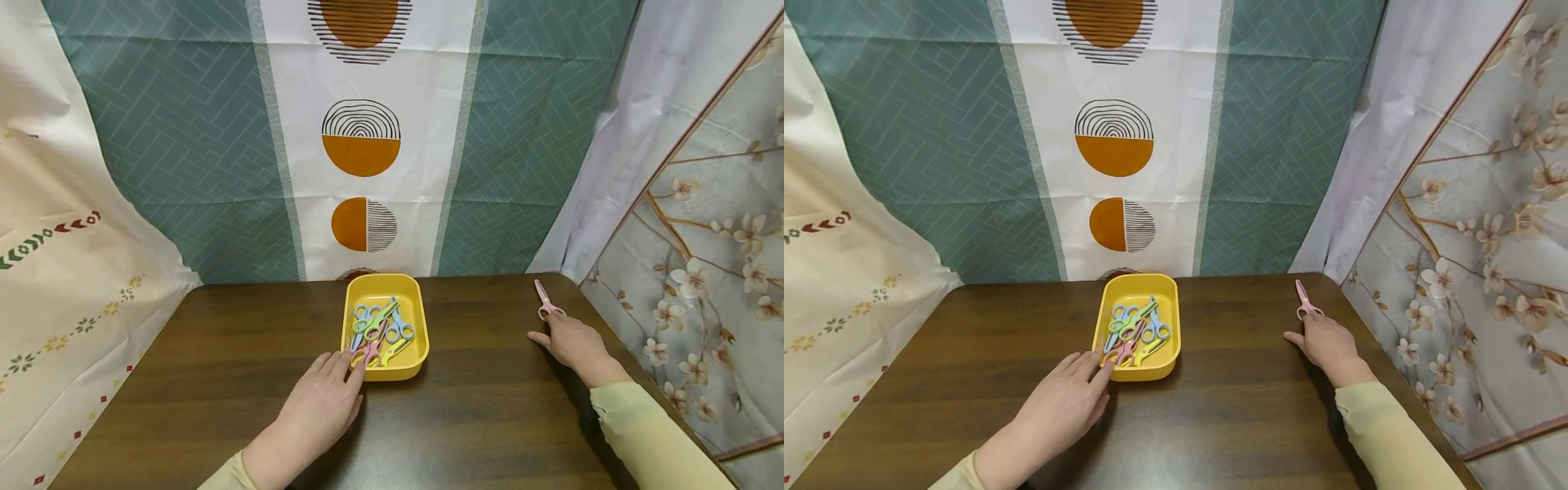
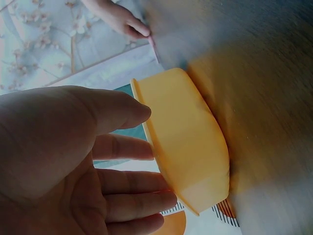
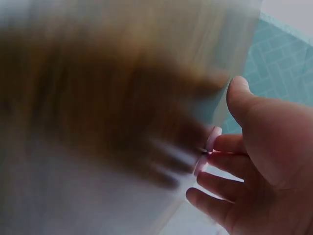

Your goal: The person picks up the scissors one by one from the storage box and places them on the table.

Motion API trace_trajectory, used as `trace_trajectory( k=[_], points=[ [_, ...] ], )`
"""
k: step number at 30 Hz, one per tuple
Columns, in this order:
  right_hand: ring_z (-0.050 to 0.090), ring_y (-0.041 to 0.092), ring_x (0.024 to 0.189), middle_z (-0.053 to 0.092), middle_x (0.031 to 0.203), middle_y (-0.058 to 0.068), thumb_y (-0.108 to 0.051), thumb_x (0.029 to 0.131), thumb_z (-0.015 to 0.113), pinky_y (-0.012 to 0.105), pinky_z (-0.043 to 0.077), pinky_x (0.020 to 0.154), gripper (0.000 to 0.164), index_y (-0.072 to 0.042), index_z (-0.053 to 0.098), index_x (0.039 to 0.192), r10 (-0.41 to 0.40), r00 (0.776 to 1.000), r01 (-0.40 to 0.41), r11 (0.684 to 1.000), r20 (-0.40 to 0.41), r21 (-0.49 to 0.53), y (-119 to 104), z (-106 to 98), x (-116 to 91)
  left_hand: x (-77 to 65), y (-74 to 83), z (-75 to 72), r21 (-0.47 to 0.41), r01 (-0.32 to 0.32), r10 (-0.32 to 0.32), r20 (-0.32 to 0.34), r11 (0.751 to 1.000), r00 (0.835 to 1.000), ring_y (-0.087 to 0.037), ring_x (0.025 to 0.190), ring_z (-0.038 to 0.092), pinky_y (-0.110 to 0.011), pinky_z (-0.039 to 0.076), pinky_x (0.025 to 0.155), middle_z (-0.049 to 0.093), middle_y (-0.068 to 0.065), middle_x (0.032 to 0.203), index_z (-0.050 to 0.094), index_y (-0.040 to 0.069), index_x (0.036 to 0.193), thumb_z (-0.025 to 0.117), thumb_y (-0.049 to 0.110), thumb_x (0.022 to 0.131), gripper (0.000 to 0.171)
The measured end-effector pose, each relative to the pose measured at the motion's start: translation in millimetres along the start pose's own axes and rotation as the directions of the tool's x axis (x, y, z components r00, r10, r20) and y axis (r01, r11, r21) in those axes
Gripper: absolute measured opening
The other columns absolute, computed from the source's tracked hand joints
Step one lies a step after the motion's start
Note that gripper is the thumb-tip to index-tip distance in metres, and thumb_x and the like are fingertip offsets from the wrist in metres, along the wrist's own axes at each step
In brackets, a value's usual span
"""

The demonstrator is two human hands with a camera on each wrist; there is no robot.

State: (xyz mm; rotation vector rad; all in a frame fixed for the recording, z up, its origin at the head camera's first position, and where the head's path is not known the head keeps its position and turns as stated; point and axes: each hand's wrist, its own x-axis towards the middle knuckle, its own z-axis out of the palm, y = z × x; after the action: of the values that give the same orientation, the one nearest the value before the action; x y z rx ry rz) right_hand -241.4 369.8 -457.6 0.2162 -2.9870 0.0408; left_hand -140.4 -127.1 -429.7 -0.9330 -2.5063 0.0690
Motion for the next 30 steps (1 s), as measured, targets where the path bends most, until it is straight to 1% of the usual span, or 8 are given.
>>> trace_trajectory(
  k=[4, 7, 11, 17, 20, 24, 27, 30],
  points=[
    [0.063, 0.059, 0.127, 0.052, 0.154, 0.038, -0.045, 0.108, 0.069, 0.070, 0.056, 0.094, 0.067, 0.007, 0.062, 0.149, 0.018, 0.998, -0.020, 0.999, 0.065, 0.026, 10, -1, 2, -2.8, 0.4, 0.2, 0.004, 0.003, -0.003, -0.003, 1.000, 1.000, -0.043, 0.113, 0.074, -0.055, 0.057, 0.104, 0.073, -0.027, 0.123, 0.073, 0.001, 0.126, 0.093, 0.028, 0.085, 0.054],
    [0.058, 0.061, 0.132, 0.048, 0.156, 0.040, -0.044, 0.109, 0.068, 0.072, 0.053, 0.099, 0.066, 0.007, 0.061, 0.150, 0.027, 0.996, -0.030, 0.999, 0.088, 0.039, 18, -2, 4, -2.8, 0.4, 0.1, -0.001, 0.005, -0.005, -0.008, 1.000, 1.000, -0.042, 0.113, 0.074, -0.055, 0.057, 0.104, 0.073, -0.027, 0.124, 0.073, 0.001, 0.126, 0.093, 0.028, 0.085, 0.053],
    [0.058, 0.060, 0.133, 0.049, 0.157, 0.039, -0.044, 0.109, 0.068, 0.072, 0.051, 0.102, 0.066, 0.008, 0.061, 0.149, 0.037, 0.996, -0.041, 0.998, 0.087, 0.040, 27, -3, 5, -0.7, 0.3, 0.3, -0.010, 0.003, -0.004, -0.007, 1.000, 1.000, -0.042, 0.113, 0.074, -0.054, 0.057, 0.105, 0.073, -0.027, 0.124, 0.073, 0.000, 0.126, 0.093, 0.027, 0.085, 0.053],
    [0.058, 0.061, 0.131, 0.049, 0.157, 0.038, -0.045, 0.109, 0.067, 0.074, 0.051, 0.099, 0.067, 0.007, 0.060, 0.151, 0.046, 0.996, -0.050, 0.998, 0.074, 0.049, 35, -4, 6, 0.8, 0.3, 0.2, -0.017, 0.003, -0.003, -0.012, 1.000, 1.000, -0.041, 0.113, 0.074, -0.054, 0.058, 0.105, 0.073, -0.026, 0.124, 0.074, 0.000, 0.126, 0.094, 0.027, 0.084, 0.053],
    [0.057, 0.062, 0.132, 0.048, 0.157, 0.039, -0.045, 0.110, 0.067, 0.076, 0.050, 0.100, 0.066, 0.007, 0.061, 0.150, 0.048, 0.997, -0.051, 0.997, 0.066, 0.051, 38, -4, 5, 0.9, 0.7, -0.5, -0.015, 0.001, -0.001, -0.021, 1.000, 1.000, -0.041, 0.113, 0.074, -0.054, 0.057, 0.105, 0.073, -0.026, 0.124, 0.074, 0.000, 0.126, 0.093, 0.027, 0.085, 0.053],
    [0.061, 0.061, 0.128, 0.053, 0.152, 0.041, -0.043, 0.109, 0.068, 0.075, 0.051, 0.097, 0.060, 0.007, 0.064, 0.142, 0.044, 0.997, -0.047, 0.997, 0.056, 0.055, 42, -1, 4, -0.2, 0.3, -0.1, -0.006, -0.001, 0.001, -0.018, 1.000, 1.000, -0.042, 0.112, 0.075, -0.054, 0.057, 0.104, 0.073, -0.027, 0.124, 0.074, 0.000, 0.126, 0.093, 0.028, 0.084, 0.054],
    [0.066, 0.060, 0.118, 0.060, 0.142, 0.040, -0.043, 0.108, 0.070, 0.073, 0.054, 0.092, 0.057, 0.009, 0.065, 0.130, 0.033, 0.999, -0.035, 0.998, 0.040, 0.061, 44, 1, 4, -0.8, -0.2, 0.4, -0.006, -0.001, 0.001, -0.012, 1.000, 1.000, -0.042, 0.112, 0.075, -0.055, 0.057, 0.104, 0.073, -0.027, 0.123, 0.074, 0.000, 0.125, 0.094, 0.028, 0.084, 0.054],
    [0.066, 0.059, 0.118, 0.060, 0.143, 0.041, -0.044, 0.109, 0.069, 0.073, 0.055, 0.091, 0.058, 0.010, 0.064, 0.129, 0.031, 0.999, -0.033, 0.997, 0.033, 0.066, 44, 0, 4, -0.4, -0.2, -0.4, -0.005, 0.001, -0.001, -0.014, 1.000, 1.000, -0.041, 0.113, 0.075, -0.054, 0.057, 0.105, 0.073, -0.026, 0.124, 0.074, 0.000, 0.126, 0.093, 0.028, 0.085, 0.053]
  ],
)
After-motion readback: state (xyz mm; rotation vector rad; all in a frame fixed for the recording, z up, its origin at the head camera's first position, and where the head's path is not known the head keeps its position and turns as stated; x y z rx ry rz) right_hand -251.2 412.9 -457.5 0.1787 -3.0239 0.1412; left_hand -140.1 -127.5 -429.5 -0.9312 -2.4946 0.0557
